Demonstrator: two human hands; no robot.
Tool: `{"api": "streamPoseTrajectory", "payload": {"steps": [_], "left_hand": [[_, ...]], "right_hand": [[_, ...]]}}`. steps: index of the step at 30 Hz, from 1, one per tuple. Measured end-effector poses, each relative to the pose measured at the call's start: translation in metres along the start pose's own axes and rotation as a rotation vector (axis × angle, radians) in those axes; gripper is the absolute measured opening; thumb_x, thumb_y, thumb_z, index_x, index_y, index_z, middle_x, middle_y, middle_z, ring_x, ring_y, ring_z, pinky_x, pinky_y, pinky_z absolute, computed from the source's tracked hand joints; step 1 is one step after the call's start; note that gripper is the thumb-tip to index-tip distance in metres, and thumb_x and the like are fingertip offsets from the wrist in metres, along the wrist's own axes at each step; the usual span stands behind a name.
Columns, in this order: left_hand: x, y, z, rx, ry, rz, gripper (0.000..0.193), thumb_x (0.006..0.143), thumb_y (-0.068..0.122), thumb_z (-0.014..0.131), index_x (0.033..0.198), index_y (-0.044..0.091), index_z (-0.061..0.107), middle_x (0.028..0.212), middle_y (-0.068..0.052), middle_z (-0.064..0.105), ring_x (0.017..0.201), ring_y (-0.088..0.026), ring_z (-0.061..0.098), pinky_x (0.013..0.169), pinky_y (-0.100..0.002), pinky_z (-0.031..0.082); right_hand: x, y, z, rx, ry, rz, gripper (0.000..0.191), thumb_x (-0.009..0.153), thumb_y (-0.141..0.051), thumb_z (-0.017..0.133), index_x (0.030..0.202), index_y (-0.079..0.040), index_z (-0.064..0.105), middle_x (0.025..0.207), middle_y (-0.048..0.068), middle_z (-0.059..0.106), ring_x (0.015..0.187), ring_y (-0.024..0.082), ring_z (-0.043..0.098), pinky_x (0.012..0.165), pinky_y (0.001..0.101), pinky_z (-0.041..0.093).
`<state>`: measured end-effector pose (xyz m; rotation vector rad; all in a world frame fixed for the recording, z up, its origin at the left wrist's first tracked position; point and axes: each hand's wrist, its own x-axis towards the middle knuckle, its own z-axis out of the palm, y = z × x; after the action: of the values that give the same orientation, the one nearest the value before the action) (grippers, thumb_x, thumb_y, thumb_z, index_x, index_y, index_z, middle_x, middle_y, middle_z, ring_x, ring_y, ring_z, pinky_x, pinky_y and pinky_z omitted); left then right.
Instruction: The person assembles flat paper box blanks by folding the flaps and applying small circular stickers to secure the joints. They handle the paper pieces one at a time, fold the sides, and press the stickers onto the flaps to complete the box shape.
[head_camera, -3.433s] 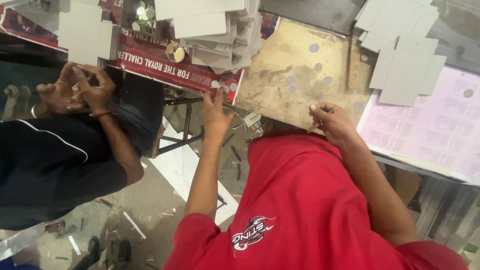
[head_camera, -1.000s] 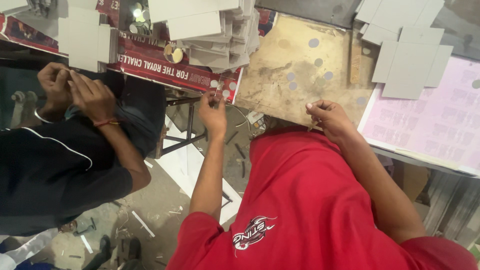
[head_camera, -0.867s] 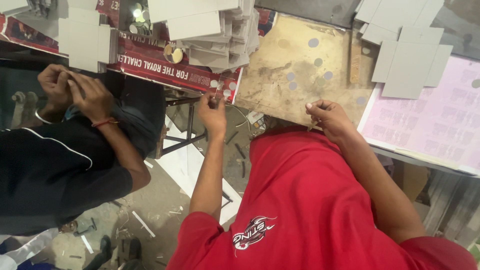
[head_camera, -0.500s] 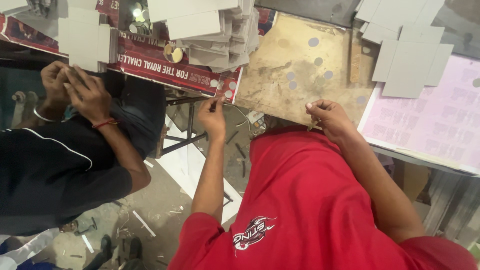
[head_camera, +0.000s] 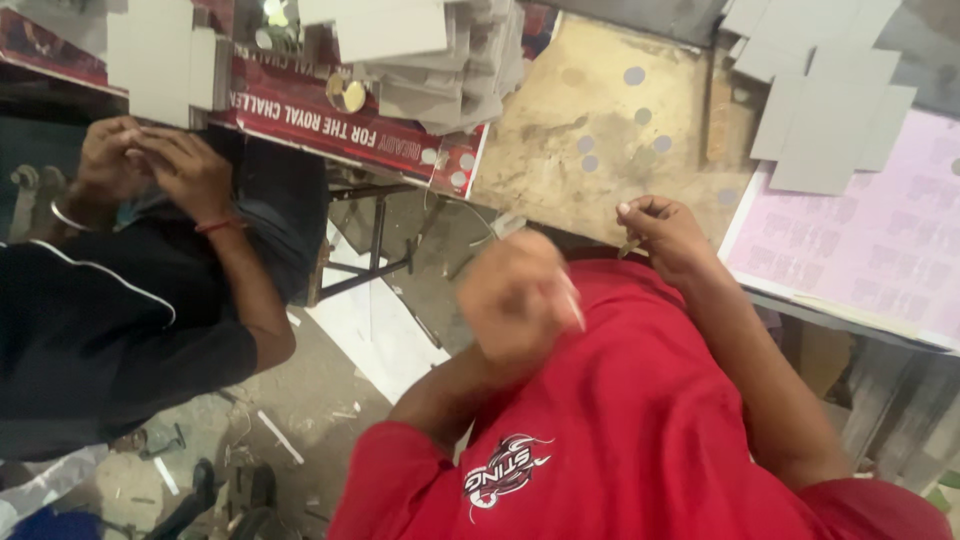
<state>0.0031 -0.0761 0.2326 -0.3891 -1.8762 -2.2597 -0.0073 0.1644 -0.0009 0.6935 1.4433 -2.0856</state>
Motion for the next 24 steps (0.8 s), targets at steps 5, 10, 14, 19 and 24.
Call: {"api": "streamPoseTrajectory", "payload": {"steps": [5,10,14,19,24], "left_hand": [[0.062,0.104,0.064,-0.447,0.050,0.516,0.022,0.096,0.014,0.059,0.078,0.005,0.066,0.085,-0.010,0.068,0.066,-0.024,0.064,0.060,-0.038,0.046],[0.030,0.051,0.046,-0.502,-0.480,0.803,0.026,0.100,0.003,0.047,0.078,0.003,0.061,0.090,-0.018,0.069,0.075,-0.031,0.070,0.063,-0.043,0.052],[0.011,0.041,0.064,-0.530,-0.497,0.796,0.029,0.101,0.005,0.046,0.077,0.001,0.062,0.086,-0.017,0.068,0.074,-0.032,0.070,0.061,-0.044,0.052],[0.015,0.047,0.116,-0.564,-0.432,0.789,0.029,0.101,0.002,0.045,0.075,0.003,0.057,0.085,-0.017,0.066,0.073,-0.032,0.069,0.058,-0.043,0.050],[-0.002,0.045,0.164,-0.543,-0.462,0.807,0.028,0.100,-0.001,0.044,0.076,0.002,0.058,0.086,-0.017,0.066,0.072,-0.031,0.067,0.057,-0.043,0.049]], "right_hand": [[-0.011,0.002,0.000,0.041,-0.005,-0.009,0.008,0.096,-0.011,0.073,0.094,-0.007,0.066,0.083,0.001,0.068,0.067,0.009,0.058,0.063,0.0263,0.051],[-0.029,-0.004,-0.007,0.038,0.026,-0.008,0.010,0.097,-0.011,0.073,0.093,-0.006,0.066,0.078,0.001,0.062,0.067,0.009,0.057,0.061,0.0277,0.051],[-0.043,-0.003,-0.024,0.100,0.025,-0.025,0.014,0.098,-0.011,0.074,0.091,-0.005,0.063,0.083,0.002,0.064,0.069,0.009,0.057,0.062,0.0264,0.049],[-0.056,-0.004,-0.056,0.085,0.014,-0.047,0.011,0.097,-0.011,0.074,0.094,-0.005,0.066,0.088,0.003,0.067,0.074,0.009,0.059,0.068,0.0252,0.051],[-0.074,-0.012,-0.091,0.076,-0.002,-0.034,0.012,0.097,-0.013,0.075,0.095,-0.005,0.067,0.087,0.003,0.068,0.072,0.009,0.059,0.065,0.0250,0.050]]}}
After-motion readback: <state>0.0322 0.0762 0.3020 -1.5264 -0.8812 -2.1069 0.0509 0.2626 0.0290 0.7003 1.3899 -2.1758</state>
